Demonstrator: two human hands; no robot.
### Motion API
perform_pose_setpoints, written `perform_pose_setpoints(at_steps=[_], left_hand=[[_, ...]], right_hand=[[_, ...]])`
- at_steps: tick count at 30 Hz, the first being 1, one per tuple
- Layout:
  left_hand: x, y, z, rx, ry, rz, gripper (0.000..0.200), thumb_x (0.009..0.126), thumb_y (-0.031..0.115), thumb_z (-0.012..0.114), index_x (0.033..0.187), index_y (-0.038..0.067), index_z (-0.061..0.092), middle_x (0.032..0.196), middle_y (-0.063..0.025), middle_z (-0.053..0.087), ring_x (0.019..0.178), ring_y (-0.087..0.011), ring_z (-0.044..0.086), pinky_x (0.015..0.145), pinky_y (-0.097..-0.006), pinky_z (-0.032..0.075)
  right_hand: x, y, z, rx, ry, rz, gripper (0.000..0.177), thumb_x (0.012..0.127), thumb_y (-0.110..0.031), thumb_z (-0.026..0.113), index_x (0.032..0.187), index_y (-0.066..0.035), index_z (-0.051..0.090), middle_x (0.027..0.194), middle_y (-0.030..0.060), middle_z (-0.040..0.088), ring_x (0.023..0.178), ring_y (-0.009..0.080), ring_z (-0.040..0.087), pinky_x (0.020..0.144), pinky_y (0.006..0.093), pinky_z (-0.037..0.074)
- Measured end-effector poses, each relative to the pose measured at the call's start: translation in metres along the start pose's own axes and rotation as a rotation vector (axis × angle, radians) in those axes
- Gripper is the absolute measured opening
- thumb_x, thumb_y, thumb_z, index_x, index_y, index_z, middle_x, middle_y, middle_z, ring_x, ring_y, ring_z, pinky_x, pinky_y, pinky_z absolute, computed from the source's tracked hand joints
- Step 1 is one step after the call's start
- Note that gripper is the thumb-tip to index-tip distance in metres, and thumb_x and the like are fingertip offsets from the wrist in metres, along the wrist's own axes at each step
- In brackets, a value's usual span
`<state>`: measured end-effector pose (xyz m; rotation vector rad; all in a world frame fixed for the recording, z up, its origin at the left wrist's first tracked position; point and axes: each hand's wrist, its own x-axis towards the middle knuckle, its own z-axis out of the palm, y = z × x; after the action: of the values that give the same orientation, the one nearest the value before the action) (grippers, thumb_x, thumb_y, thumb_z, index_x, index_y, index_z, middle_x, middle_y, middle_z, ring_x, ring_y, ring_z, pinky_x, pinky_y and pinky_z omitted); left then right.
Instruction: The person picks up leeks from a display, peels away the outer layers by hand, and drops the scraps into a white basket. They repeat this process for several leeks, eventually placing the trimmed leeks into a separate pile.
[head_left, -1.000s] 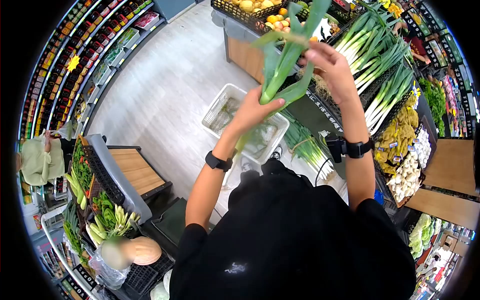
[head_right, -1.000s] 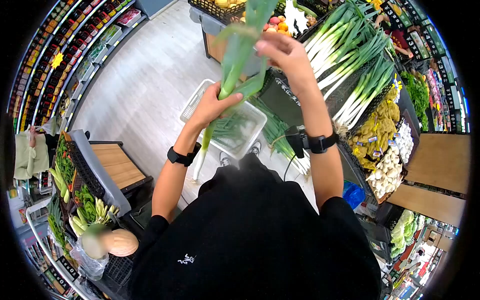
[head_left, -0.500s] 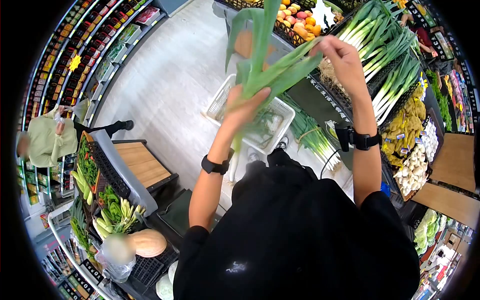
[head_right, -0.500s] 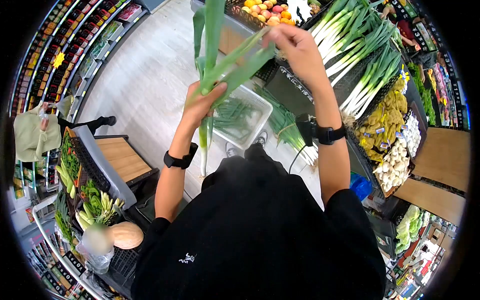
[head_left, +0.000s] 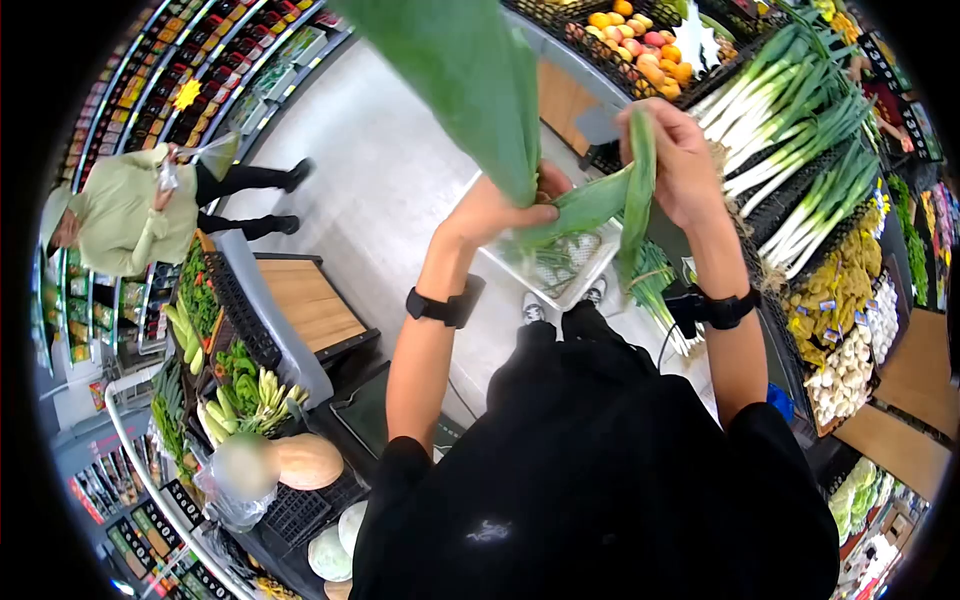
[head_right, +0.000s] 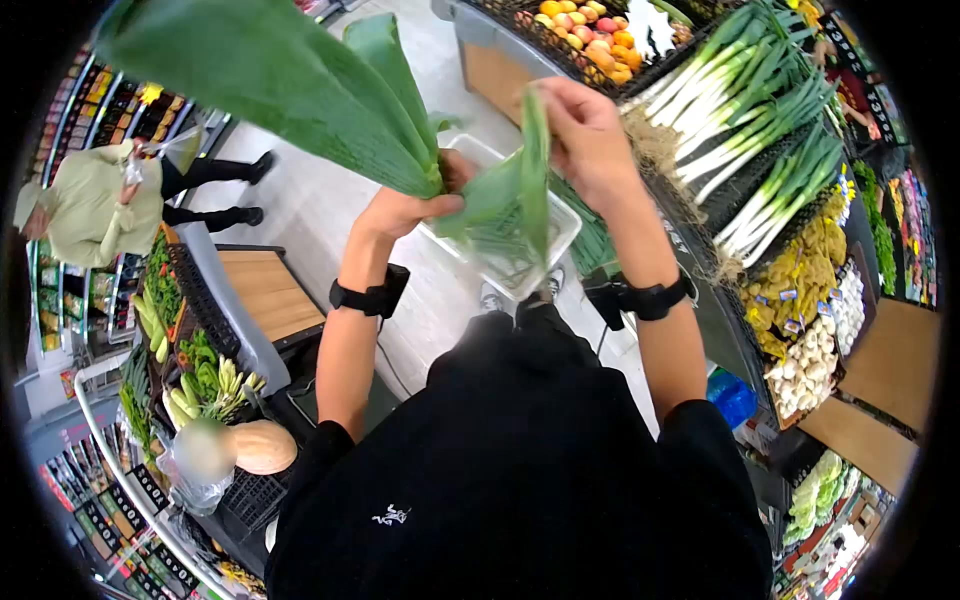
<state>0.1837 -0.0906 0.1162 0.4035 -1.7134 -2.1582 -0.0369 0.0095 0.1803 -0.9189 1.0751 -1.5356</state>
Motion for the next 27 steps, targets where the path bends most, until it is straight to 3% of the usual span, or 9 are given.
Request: perform_pose_setpoints(at_steps=[3,5,7,10,14,17,18,21,27], left_hand=[[-0.003,0.004,-0.002,0.003,0.08,0.038,0.033,0.072,0.005,0.072,0.104,0.001,0.064,0.097,-0.0033,0.062,0.087,-0.0118,0.055,0.081,-0.0271,0.044],[-0.006,-0.002,-0.006,-0.072,0.159,0.071,0.029,0.074,0.005,0.072,0.101,0.001,0.065,0.097,-0.0035,0.062,0.088,-0.013,0.056,0.08,-0.0283,0.045],[-0.008,-0.004,-0.008,-0.061,0.19,0.04,0.024,0.076,0.007,0.073,0.097,0.002,0.064,0.094,-0.0032,0.061,0.087,-0.0134,0.056,0.08,-0.0292,0.045],[-0.009,-0.003,-0.003,-0.107,0.363,0.003,0.02,0.081,0.013,0.074,0.092,0.002,0.062,0.086,-0.0028,0.059,0.071,-0.0135,0.055,0.06,-0.0275,0.045],[-0.011,-0.003,-0.01,-0.195,0.279,-0.073,0.015,0.082,0.01,0.071,0.09,0.001,0.062,0.082,-0.0048,0.062,0.075,-0.0138,0.06,0.061,-0.0297,0.049],[-0.012,-0.009,-0.014,-0.188,0.17,-0.017,0.019,0.083,0.01,0.071,0.095,-0.001,0.063,0.087,-0.0075,0.064,0.078,-0.0155,0.062,0.059,-0.0302,0.05],[-0.014,-0.008,-0.013,-0.187,0.17,-0.022,0.019,0.083,0.01,0.071,0.095,-0.001,0.063,0.087,-0.0075,0.064,0.078,-0.0155,0.062,0.059,-0.0302,0.05],[-0.015,-0.002,-0.006,-0.208,0.194,-0.037,0.024,0.083,0.01,0.07,0.101,-0.004,0.064,0.093,-0.0103,0.066,0.082,-0.0164,0.063,0.066,-0.0298,0.052],[-0.018,-0.009,-0.007,-0.141,0.194,-0.06,0.024,0.083,0.009,0.072,0.102,-0.003,0.064,0.094,-0.0074,0.066,0.083,-0.0149,0.062,0.073,-0.0275,0.05]], right_hand=[[0.005,-0.009,-0.013,0.149,-0.048,-0.012,0.018,0.097,-0.017,0.054,0.104,-0.001,0.059,0.098,0.0061,0.063,0.08,0.0126,0.062,0.07,0.0278,0.054],[0.012,-0.024,-0.027,0.351,-0.409,0.072,0.023,0.096,-0.022,0.05,0.097,0.001,0.056,0.096,0.0107,0.061,0.079,0.0143,0.061,0.07,0.0273,0.053],[0.009,-0.029,-0.022,0.262,-0.281,0.116,0.03,0.095,-0.027,0.046,0.085,0.0,0.054,0.095,0.0149,0.06,0.076,0.0152,0.06,0.069,0.0265,0.051],[0.008,-0.037,-0.021,-0.492,-0.16,0.282,0.025,0.089,-0.015,0.062,0.07,-0.002,0.052,0.082,0.0086,0.063,0.067,0.0124,0.06,0.063,0.0245,0.05],[0.006,-0.042,-0.008,-0.689,-0.374,0.296,0.013,0.083,-0.007,0.07,0.082,0.001,0.059,0.075,0.0054,0.064,0.068,0.0102,0.061,0.063,0.024,0.05],[0.01,-0.034,-0.01,-1.19,-0.615,0.065,0.012,0.087,-0.008,0.064,0.09,0.004,0.064,0.073,0.014,0.064,0.071,0.0254,0.064,0.067,0.0356,0.048],[0.012,-0.036,-0.006,-1.233,-0.644,0.041,0.017,0.089,-0.012,0.062,0.093,0.004,0.066,0.075,0.018,0.064,0.073,0.0332,0.062,0.068,0.0395,0.047],[0.015,-0.021,0.001,-1.201,-0.623,-0.197,0.022,0.092,-0.019,0.059,0.087,0.002,0.063,0.069,0.0146,0.059,0.065,0.0328,0.057,0.063,0.0394,0.045],[0.02,0.001,0.048,-1.31,-0.56,-0.179,0.018,0.09,-0.019,0.058,0.091,-0.002,0.067,0.076,0.0186,0.064,0.074,0.0377,0.062,0.068,0.0456,0.048]])
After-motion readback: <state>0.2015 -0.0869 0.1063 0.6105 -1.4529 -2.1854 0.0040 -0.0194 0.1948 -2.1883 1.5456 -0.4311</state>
